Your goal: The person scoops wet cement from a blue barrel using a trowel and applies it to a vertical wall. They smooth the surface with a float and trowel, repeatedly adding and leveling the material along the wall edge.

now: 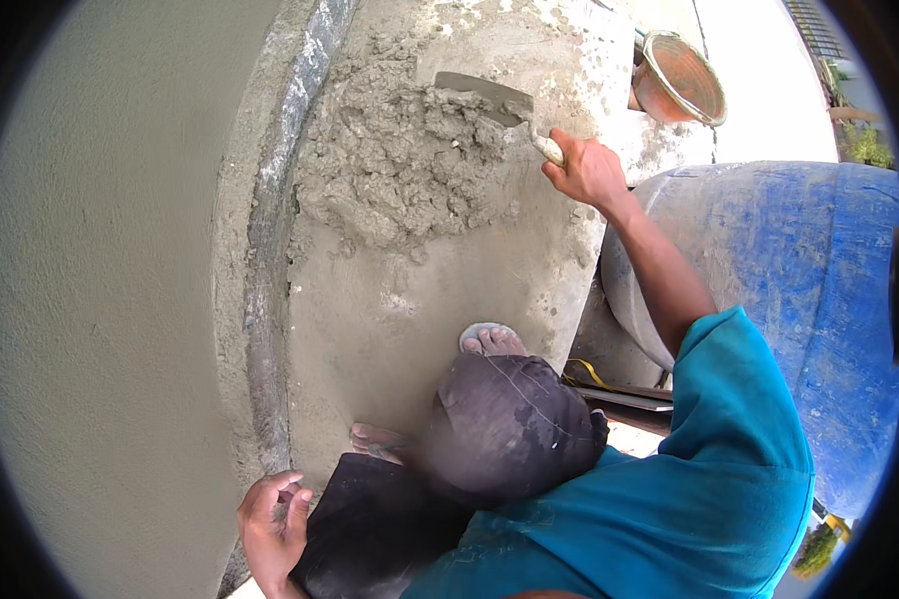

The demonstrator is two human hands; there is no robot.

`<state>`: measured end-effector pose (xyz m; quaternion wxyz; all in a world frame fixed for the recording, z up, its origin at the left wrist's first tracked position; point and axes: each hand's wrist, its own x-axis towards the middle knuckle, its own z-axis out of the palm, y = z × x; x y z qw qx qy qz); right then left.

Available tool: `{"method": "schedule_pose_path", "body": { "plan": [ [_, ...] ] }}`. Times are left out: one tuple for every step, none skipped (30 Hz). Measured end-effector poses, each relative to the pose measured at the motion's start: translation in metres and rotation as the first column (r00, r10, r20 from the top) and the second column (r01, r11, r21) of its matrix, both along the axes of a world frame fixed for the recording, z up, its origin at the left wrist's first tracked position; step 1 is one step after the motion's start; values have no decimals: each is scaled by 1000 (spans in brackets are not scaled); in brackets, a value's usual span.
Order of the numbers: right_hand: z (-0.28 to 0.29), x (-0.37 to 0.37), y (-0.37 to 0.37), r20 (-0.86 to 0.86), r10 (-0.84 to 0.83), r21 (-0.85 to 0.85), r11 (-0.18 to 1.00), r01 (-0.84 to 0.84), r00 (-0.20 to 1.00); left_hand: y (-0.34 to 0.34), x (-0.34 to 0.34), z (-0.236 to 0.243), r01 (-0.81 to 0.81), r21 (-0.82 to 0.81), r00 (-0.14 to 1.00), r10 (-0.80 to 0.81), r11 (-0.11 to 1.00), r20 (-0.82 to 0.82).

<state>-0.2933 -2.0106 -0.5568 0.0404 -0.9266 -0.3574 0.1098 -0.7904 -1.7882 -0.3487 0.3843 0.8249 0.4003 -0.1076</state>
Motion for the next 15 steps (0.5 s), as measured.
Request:
{"method": "schedule_pose_path", "body": {
  "plan": [
    [-27,-13,-33,-62,-167,145,974,175,984,3,5,1,21,-5,1000,-21,1000,15],
    [-50,-30,-56,-148,-316,278,896,346,937,4,6,3,49,-22,998,-48,999,44],
    [-30,-65,-42,-633,-561,97,626,774,533,-1,1,10,38,-25,998,-37,999,47],
    [-48,-84,-60,-677,-596,-12,596,803,432,-5,2,16,46,-21,996,-45,999,79],
    [-37,-106,-45,-736,-548,-123,685,718,398,-13,1,23,31,-3,994,-31,1000,101],
    [-68,-116,-47,-792,-454,-75,736,672,409,-14,3,25,74,-16,985,-71,997,157],
    [-70,-122,-20,-857,-415,-108,725,680,306,-17,3,25,94,-22,982,-89,995,168],
    [-71,-111,13,-901,-358,-93,711,697,245,-18,8,24,116,-29,977,-109,993,181],
    [-70,-106,40,-930,-303,-83,727,682,210,-21,7,25,131,-30,975,-123,991,188],
    [-65,-100,59,-955,-232,-50,741,670,184,-22,6,25,126,-21,979,-121,992,162],
    [-54,-99,58,-955,-208,-11,738,675,212,-20,2,22,129,-6,980,-127,992,155],
    [-44,-100,56,-955,-188,19,736,677,230,-15,-5,19,130,4,982,-129,991,139],
    [-36,-103,52,-956,-165,45,735,677,243,-13,-12,16,128,14,985,-129,992,116],
    [-27,-102,46,-929,-207,47,755,655,306,-12,-15,13,82,36,980,-87,996,177],
    [-21,-103,41,-777,-238,184,800,571,583,-11,-17,13,75,31,983,-79,997,169]
  ]
}}
